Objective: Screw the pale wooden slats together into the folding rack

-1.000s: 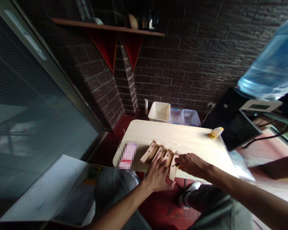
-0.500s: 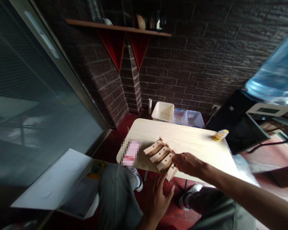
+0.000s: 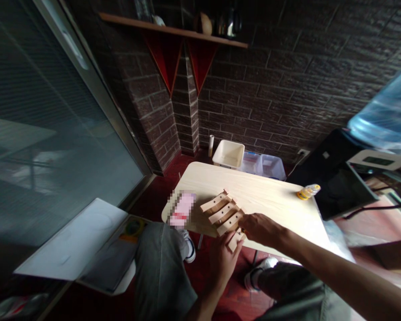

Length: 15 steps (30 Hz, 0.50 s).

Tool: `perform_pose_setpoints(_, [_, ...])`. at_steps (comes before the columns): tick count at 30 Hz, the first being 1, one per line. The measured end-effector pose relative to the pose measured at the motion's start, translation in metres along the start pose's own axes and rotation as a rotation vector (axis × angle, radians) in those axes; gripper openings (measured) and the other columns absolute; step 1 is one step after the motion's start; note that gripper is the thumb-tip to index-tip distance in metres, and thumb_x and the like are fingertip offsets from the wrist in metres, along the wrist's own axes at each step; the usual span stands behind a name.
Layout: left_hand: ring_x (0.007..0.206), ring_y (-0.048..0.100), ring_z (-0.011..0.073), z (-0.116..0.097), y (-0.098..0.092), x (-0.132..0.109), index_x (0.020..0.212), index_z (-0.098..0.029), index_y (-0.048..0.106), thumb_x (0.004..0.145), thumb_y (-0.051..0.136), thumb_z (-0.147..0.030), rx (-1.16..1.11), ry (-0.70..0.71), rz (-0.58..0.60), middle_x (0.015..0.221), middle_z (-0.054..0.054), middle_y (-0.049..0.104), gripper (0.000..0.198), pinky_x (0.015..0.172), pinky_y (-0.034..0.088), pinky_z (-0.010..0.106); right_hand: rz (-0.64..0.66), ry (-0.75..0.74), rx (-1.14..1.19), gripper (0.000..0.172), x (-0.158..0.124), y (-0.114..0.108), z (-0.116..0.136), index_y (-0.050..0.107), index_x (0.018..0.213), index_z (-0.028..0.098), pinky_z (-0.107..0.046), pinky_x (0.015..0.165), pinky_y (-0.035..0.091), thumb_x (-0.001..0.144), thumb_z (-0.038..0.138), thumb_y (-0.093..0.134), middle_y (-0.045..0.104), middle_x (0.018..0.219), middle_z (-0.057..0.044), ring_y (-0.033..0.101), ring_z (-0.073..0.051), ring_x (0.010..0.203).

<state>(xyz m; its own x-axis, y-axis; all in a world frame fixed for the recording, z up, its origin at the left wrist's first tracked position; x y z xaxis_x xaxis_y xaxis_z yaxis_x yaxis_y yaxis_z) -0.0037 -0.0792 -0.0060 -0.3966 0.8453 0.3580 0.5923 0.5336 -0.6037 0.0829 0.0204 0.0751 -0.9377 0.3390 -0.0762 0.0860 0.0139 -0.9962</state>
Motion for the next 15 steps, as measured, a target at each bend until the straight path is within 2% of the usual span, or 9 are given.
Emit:
perform_pose_setpoints(3, [0.094,0.066,0.022,0.001,0.001,0.001,0.108,-0.026,0.064,0.084,0.061,-0.036,-0.061,0.022,0.005,0.103,0.002,0.071,0.026,0.084,0.054,0.032,0.06,-0.025,-0.01,0.016,0.009,0.002,0.003,0.063,0.085,0.016,-0.031,0.063,0.046,0.082,0.011,0.049,0.066,0.08,-0.008,0.06,-0.02,0.069])
perform_pose_setpoints(7, [0.093,0.066,0.0227,0.0,0.0,0.004,0.108,-0.028,0.064,0.085,0.061,-0.033,-0.105,0.025,0.007,0.104,0.0,0.071,0.024,0.085,0.053,0.032,0.127,-0.031,-0.02,0.017,0.023,0.002,0.009,0.066,0.086,0.016,-0.033,0.067,0.048,0.081,0.012,0.051,0.068,0.088,-0.013,0.062,-0.025,0.079])
perform_pose_setpoints(10, [0.092,0.066,0.0231,-0.001,-0.002,0.006,0.104,-0.029,0.066,0.084,0.061,-0.032,-0.103,0.02,0.028,0.102,0.0,0.071,0.021,0.083,0.054,0.033,0.159,-0.029,-0.017,0.016,0.031,-0.001,0.01,0.067,0.087,0.017,-0.035,0.068,0.049,0.08,0.013,0.052,0.068,0.086,-0.014,0.062,-0.027,0.082])
perform_pose_setpoints(15, [0.089,0.067,0.0222,-0.002,-0.003,0.009,0.101,-0.028,0.067,0.084,0.061,-0.031,-0.135,0.04,0.063,0.099,-0.001,0.072,0.018,0.081,0.054,0.031,0.232,-0.045,0.092,0.013,0.036,-0.002,-0.001,0.067,0.085,0.017,-0.034,0.063,0.049,0.079,0.021,0.057,0.068,0.077,-0.011,0.063,-0.025,0.072])
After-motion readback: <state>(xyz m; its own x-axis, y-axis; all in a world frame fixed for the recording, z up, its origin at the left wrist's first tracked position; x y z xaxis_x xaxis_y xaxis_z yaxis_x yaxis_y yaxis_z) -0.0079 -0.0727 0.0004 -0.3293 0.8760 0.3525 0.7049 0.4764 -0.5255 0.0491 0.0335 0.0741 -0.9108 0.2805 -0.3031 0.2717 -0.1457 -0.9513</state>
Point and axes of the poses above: each hand's wrist, its own x-axis towards the middle knuckle, its own y-axis out of the palm, z = x × y, the point moved 5 cm from there along x, towards the middle knuckle
